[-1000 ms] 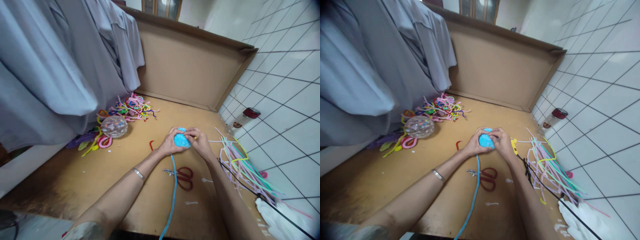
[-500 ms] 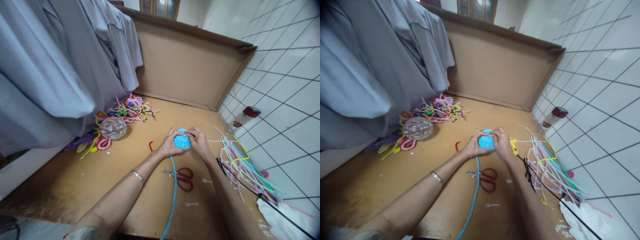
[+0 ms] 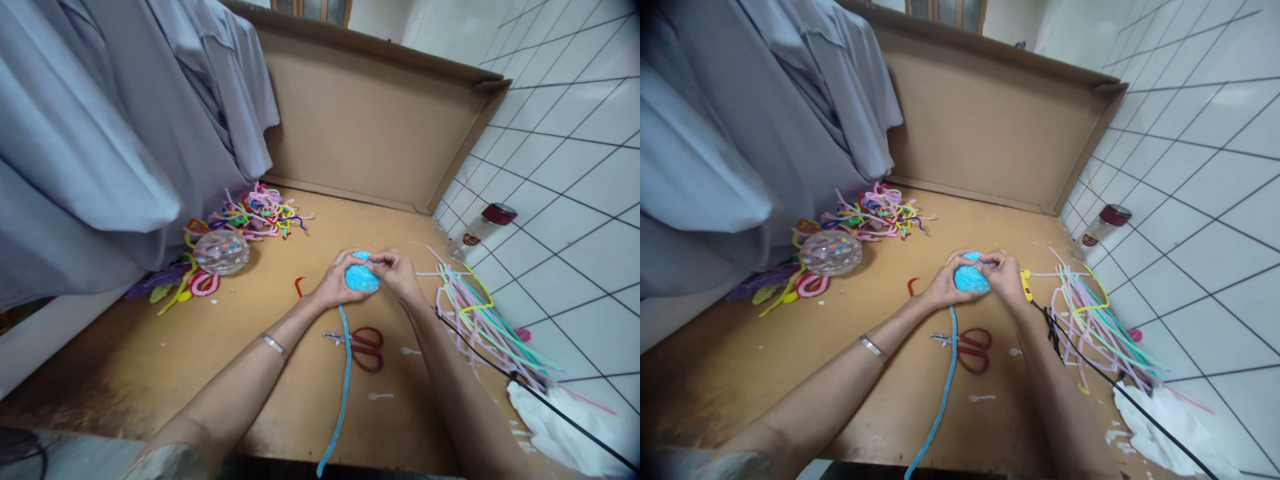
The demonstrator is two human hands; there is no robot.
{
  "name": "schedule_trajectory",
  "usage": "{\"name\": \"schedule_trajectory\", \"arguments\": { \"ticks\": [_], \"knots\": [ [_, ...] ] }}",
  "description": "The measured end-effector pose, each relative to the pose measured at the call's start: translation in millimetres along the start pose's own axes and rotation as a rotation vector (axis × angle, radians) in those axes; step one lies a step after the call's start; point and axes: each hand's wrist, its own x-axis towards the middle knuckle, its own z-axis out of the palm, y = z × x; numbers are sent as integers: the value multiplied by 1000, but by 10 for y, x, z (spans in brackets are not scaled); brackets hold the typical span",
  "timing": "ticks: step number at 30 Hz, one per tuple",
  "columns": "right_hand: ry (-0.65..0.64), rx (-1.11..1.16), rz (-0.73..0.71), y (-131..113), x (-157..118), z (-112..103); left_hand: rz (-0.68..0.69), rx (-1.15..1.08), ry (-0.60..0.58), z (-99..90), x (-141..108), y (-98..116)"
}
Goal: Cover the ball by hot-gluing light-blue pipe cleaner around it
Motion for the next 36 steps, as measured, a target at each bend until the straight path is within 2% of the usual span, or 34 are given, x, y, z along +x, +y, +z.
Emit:
{"name": "schedule_trajectory", "arguments": {
  "ticks": [6, 15, 19, 23, 25, 29, 36],
  "knots": [
    [17, 153, 178, -32, 5, 31, 16, -1, -7, 3, 7, 13],
    [65, 56, 122, -21, 9, 54, 20, -9, 6, 11, 9, 8],
    [13, -91, -12, -63, -3, 4, -8, -19, 23, 17, 11, -7],
    [-81, -403, -335, -172, -33, -81, -27, -40, 35, 21, 19, -29],
    [-138, -541, -437, -213, -50, -106, -23, -42, 32, 22, 24, -34],
    [-228, -708, -491, -231, -73, -105, -2, -50, 32, 20, 33, -33],
    [-230, -761, -514, -224, -89, -85, 3, -51, 31, 19, 39, -34]
  ]
}}
